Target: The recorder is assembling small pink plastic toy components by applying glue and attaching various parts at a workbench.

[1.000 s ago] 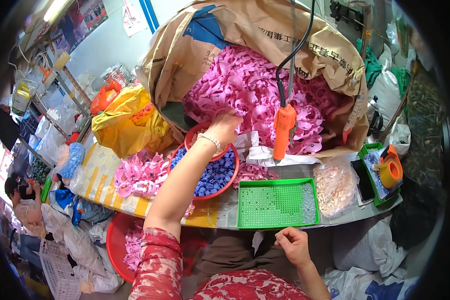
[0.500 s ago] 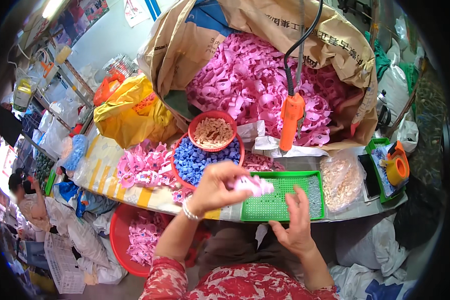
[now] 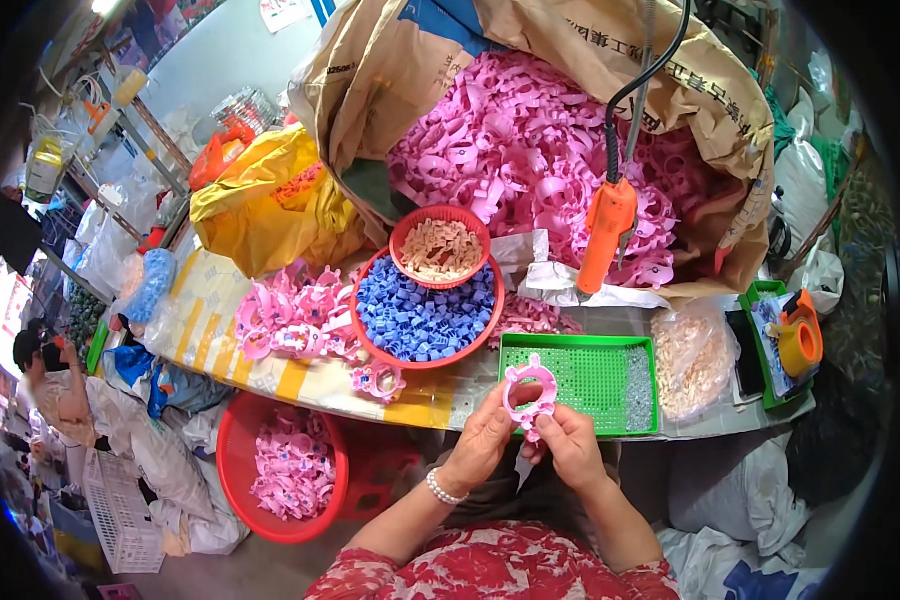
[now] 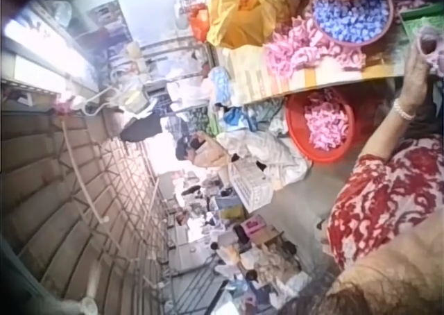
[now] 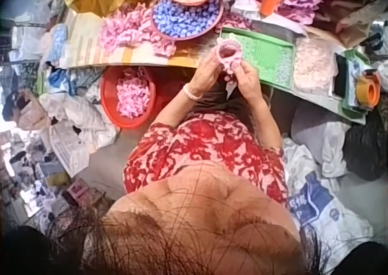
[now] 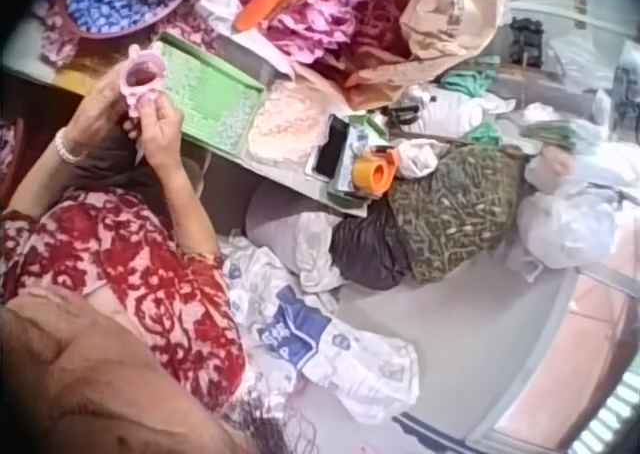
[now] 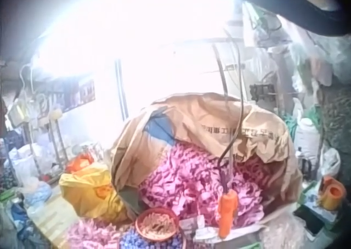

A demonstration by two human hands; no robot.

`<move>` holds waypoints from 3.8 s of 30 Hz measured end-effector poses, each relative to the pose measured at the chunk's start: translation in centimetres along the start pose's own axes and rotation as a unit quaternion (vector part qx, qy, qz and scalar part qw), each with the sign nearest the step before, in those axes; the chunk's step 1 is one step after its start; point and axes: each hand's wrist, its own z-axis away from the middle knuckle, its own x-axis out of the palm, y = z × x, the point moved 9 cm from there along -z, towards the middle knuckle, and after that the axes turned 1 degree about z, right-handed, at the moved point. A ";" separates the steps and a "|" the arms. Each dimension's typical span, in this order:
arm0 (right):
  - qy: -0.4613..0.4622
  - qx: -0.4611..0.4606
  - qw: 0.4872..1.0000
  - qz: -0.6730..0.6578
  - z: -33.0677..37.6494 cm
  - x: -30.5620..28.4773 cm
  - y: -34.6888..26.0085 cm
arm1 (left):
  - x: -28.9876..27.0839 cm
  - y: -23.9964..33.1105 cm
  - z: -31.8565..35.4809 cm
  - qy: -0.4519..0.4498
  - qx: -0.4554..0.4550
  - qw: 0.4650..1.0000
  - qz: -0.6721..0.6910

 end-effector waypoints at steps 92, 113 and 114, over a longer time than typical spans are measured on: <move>-0.122 -0.395 0.769 0.488 1.5 6.9 -9.9 | -2.3 0.0 2.4 0.056 -0.167 0.966 0.189; 0.036 -0.150 0.939 0.308 -0.6 4.0 -4.0 | -2.8 1.0 2.5 0.178 0.046 0.979 0.093; 0.037 -0.150 0.938 0.309 -0.7 4.0 -3.8 | -2.7 1.1 2.5 0.171 0.051 0.983 0.043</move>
